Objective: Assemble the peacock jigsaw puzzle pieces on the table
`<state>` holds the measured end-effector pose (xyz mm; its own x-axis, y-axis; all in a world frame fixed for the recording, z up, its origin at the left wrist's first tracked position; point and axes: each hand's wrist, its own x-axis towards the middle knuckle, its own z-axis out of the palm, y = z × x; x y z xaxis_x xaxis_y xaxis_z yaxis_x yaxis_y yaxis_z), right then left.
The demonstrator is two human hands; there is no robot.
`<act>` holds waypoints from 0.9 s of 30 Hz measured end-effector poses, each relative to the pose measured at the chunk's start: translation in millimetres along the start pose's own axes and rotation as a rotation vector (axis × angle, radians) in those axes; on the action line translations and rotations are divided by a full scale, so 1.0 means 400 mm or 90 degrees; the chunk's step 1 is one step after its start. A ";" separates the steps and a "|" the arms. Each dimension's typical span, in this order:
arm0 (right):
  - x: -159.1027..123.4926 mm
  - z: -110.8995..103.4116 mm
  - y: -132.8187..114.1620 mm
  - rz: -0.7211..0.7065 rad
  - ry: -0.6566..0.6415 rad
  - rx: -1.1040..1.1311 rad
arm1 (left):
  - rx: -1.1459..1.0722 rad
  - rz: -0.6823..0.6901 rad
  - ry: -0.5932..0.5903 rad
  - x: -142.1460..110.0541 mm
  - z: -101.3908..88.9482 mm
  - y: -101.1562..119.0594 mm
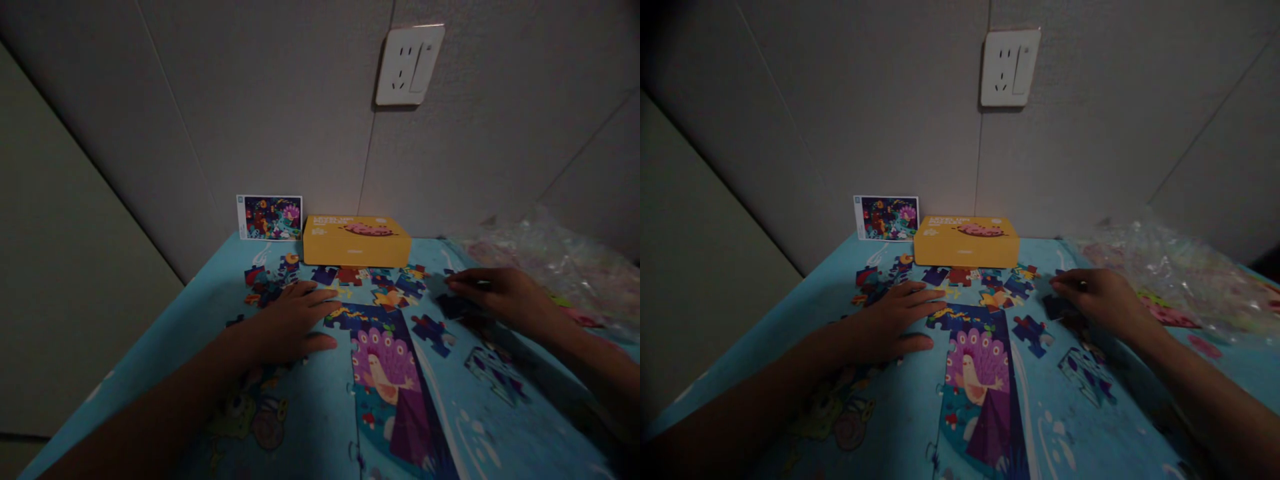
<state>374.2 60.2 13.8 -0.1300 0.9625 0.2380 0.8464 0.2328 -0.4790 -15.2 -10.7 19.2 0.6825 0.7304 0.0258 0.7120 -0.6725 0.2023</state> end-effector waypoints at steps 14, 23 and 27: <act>-0.161 0.110 -0.276 -0.161 -0.064 0.461 | 0.009 0.205 0.086 0.022 0.023 0.089; -0.156 0.111 -0.240 -0.241 -0.104 0.365 | -0.215 0.048 0.361 0.008 0.027 0.009; -0.143 0.099 -0.234 -0.222 -0.071 0.314 | -0.269 0.055 0.244 -0.006 0.006 -0.022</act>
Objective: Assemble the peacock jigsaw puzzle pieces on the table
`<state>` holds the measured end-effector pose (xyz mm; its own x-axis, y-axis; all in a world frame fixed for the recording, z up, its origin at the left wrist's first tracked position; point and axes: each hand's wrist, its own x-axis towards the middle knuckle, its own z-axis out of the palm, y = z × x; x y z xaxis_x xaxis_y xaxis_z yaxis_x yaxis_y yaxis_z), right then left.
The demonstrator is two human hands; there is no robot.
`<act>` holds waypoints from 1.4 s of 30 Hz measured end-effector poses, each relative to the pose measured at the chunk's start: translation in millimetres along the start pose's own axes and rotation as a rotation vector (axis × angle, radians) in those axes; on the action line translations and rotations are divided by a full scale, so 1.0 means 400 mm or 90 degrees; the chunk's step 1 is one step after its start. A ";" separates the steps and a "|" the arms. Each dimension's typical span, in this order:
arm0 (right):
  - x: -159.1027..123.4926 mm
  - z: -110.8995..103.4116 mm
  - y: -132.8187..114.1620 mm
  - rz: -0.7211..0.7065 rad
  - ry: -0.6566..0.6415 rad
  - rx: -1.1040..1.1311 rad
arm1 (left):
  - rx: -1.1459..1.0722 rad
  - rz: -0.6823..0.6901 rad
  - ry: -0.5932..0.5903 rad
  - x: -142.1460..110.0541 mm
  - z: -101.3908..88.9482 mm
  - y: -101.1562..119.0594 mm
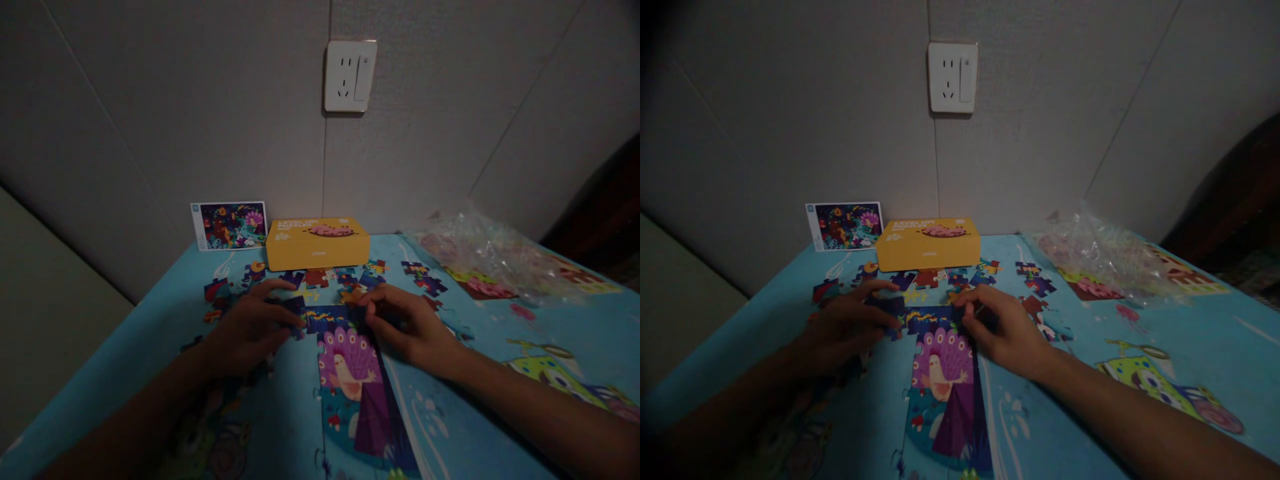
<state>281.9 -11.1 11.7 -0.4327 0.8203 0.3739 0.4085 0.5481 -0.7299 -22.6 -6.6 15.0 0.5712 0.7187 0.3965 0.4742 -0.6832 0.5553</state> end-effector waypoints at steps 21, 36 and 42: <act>-0.002 -0.004 -0.002 -0.045 -0.017 -0.052 | 0.177 -0.111 -0.226 0.017 -0.006 0.025; -0.019 0.019 -0.062 -0.304 -0.284 -0.019 | 0.146 0.035 0.010 -0.019 0.068 0.001; 0.004 -0.032 -0.027 -0.115 -0.070 -0.078 | 0.172 0.021 0.021 -0.031 0.099 0.000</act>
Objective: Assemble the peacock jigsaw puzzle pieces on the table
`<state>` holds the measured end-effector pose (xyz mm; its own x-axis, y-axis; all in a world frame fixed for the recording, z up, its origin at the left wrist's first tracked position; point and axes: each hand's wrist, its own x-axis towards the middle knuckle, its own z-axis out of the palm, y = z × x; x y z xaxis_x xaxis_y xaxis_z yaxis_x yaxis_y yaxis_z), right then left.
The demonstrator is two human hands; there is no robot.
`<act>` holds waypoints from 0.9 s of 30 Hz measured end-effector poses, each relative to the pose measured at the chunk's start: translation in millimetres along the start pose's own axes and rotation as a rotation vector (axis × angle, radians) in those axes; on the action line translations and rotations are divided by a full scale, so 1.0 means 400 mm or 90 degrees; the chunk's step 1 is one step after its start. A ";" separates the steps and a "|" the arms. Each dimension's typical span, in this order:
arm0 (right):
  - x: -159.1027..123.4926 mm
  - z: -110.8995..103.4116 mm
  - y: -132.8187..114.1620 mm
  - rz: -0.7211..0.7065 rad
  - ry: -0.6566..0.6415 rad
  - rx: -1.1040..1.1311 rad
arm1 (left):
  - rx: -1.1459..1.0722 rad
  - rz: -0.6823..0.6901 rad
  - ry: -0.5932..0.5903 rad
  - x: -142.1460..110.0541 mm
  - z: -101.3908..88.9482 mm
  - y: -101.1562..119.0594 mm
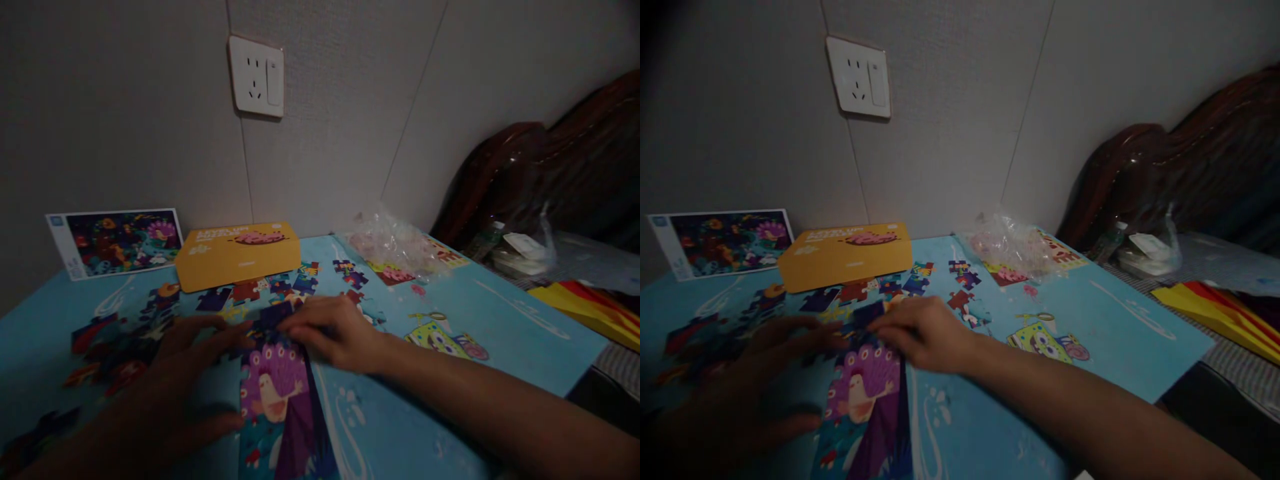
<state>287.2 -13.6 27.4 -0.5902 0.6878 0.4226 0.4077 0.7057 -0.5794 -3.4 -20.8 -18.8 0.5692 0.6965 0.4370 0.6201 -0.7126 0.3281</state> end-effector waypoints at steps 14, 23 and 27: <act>-0.009 -0.214 0.138 0.392 -0.113 -0.326 | 0.150 0.113 -0.058 0.025 -0.043 -0.076; -0.045 -0.248 0.137 0.431 -0.256 -0.261 | 0.135 0.107 -0.078 0.031 -0.046 -0.059; -0.020 -0.245 0.125 0.414 -0.235 -0.199 | 0.154 0.118 -0.090 0.030 -0.048 -0.070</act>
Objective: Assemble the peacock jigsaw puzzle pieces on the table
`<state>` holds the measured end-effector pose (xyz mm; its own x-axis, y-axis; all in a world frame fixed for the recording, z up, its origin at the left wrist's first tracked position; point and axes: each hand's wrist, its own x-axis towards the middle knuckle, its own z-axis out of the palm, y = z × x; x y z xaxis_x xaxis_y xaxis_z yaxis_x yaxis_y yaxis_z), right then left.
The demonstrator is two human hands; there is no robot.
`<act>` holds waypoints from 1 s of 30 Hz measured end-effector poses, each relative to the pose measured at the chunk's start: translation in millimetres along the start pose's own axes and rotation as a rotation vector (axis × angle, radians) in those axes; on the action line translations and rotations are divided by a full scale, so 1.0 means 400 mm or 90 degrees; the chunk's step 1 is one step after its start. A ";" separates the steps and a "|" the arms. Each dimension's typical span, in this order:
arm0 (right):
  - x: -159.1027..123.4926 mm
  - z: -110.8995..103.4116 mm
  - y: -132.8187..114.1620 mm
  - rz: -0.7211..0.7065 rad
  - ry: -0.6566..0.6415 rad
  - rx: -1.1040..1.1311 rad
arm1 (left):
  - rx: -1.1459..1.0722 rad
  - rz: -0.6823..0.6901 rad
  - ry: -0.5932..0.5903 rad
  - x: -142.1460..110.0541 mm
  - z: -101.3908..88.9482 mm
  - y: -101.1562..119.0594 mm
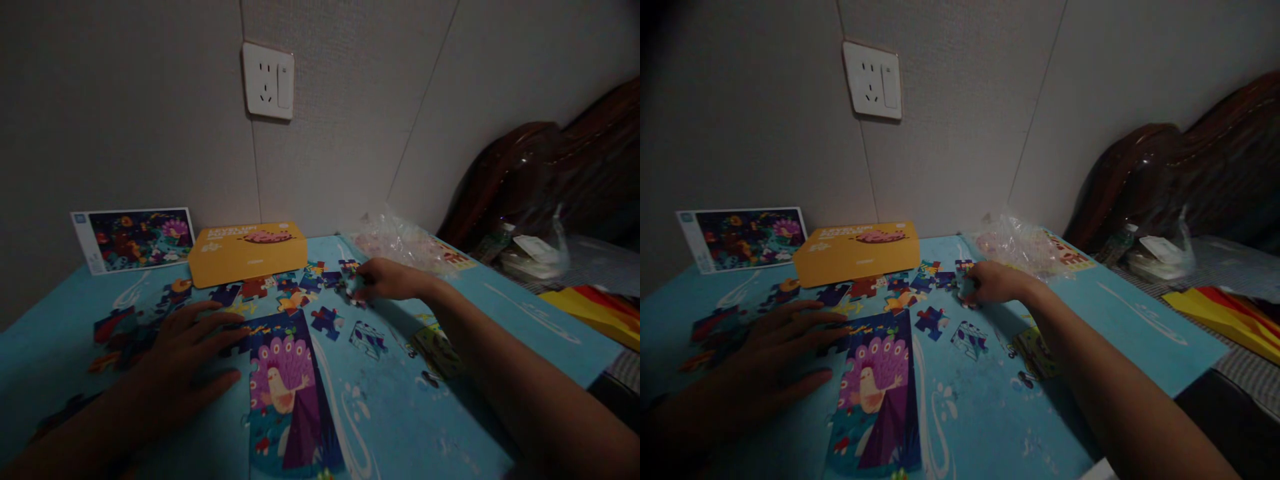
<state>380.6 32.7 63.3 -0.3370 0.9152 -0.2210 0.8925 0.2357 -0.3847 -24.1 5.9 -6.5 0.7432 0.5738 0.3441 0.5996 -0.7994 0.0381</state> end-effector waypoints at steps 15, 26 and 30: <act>0.005 0.023 -0.047 0.034 0.101 -0.074 | 0.000 -0.008 0.002 -0.009 0.015 -0.011; -0.053 0.034 -0.116 -0.040 -0.138 -0.164 | -0.017 -0.013 0.014 -0.003 0.013 0.002; -0.030 0.044 -0.097 -0.160 -0.200 0.039 | -0.034 -0.034 0.041 0.000 0.006 0.021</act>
<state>345.0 6.9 65.2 -0.6266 0.6847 -0.3723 0.7538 0.4111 -0.5127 -18.6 -0.3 -8.3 0.6889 0.6052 0.3990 0.6200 -0.7771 0.1082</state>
